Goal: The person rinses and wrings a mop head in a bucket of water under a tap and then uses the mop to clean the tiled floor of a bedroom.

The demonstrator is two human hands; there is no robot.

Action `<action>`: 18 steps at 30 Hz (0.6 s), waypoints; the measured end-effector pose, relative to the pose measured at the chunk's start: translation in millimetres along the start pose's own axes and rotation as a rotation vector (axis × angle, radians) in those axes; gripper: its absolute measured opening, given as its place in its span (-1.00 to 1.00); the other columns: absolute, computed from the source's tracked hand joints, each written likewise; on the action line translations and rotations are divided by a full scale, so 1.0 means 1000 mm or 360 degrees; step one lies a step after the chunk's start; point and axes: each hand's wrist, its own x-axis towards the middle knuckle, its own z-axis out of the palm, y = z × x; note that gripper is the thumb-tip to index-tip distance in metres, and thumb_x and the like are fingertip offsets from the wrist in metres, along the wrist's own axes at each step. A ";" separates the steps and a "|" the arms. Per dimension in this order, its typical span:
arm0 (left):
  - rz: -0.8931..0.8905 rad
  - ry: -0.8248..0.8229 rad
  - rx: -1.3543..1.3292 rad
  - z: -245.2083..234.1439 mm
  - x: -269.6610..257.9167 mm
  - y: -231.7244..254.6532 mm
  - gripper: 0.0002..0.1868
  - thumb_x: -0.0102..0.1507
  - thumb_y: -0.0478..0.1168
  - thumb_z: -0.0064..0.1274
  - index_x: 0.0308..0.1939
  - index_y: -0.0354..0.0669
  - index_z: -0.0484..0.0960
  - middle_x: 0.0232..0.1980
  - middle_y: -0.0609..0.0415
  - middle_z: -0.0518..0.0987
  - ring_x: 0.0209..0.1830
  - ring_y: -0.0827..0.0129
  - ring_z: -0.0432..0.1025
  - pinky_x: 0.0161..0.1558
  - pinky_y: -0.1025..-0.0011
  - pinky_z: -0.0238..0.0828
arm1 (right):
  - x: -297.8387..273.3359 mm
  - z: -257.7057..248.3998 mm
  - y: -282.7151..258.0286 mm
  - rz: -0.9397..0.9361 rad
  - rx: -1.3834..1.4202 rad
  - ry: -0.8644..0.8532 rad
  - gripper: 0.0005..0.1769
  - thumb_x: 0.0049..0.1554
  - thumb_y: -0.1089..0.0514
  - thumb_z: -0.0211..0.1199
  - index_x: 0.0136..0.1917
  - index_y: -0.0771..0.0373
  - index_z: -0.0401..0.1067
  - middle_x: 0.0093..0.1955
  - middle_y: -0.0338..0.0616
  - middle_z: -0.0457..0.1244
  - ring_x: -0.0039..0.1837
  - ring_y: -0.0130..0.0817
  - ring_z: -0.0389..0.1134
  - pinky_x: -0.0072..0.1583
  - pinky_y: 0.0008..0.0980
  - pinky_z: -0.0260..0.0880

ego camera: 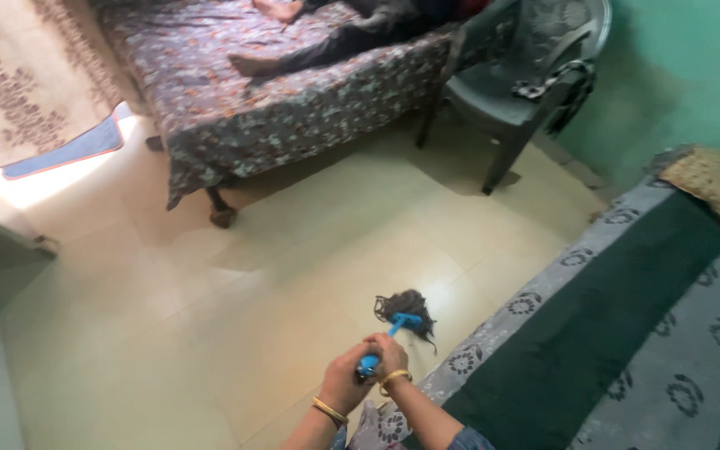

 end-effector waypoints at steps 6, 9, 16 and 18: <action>-0.0182 0.0333 0.0293 -0.068 -0.032 -0.031 -0.68 0.12 -0.16 0.30 -0.06 0.10 0.62 -0.13 0.05 0.70 -0.20 0.10 0.62 -0.21 0.26 0.56 | 0.034 0.088 -0.054 -0.0181 -0.0128 -0.0428 -0.84 0.03 0.10 0.32 -0.06 -0.02 0.55 0.05 -0.14 0.38 0.13 -0.05 0.42 0.11 -0.17 0.43; -0.0289 0.0554 0.0451 -0.102 -0.067 -0.050 -0.68 0.15 -0.07 0.31 -0.06 0.09 0.63 -0.08 0.06 0.70 -0.18 0.09 0.61 -0.20 0.25 0.56 | 0.037 0.153 -0.083 -0.0396 -0.0103 -0.0594 -0.86 0.07 0.09 0.34 -0.06 -0.05 0.59 0.15 -0.03 0.36 0.25 -0.02 0.39 0.19 -0.17 0.42; -0.0674 0.1107 0.0651 -0.173 -0.176 -0.076 -0.54 0.04 -0.05 0.40 -0.02 0.05 0.63 0.01 0.08 0.70 -0.08 0.18 0.63 -0.11 0.30 0.58 | -0.028 0.288 -0.171 -0.1131 -0.0013 -0.1128 -0.67 -0.07 0.19 0.43 -0.01 -0.05 0.57 0.21 0.03 0.39 0.48 0.00 0.28 0.31 -0.14 0.38; -0.0592 0.1202 0.0785 -0.187 -0.212 -0.074 -0.51 0.02 -0.08 0.41 -0.01 0.03 0.62 0.02 0.04 0.69 -0.03 0.13 0.60 -0.07 0.26 0.55 | -0.060 0.312 -0.199 -0.1170 -0.0014 -0.1311 -0.66 -0.08 0.19 0.44 0.00 -0.04 0.57 0.34 0.11 0.27 0.42 0.02 0.30 0.31 -0.15 0.38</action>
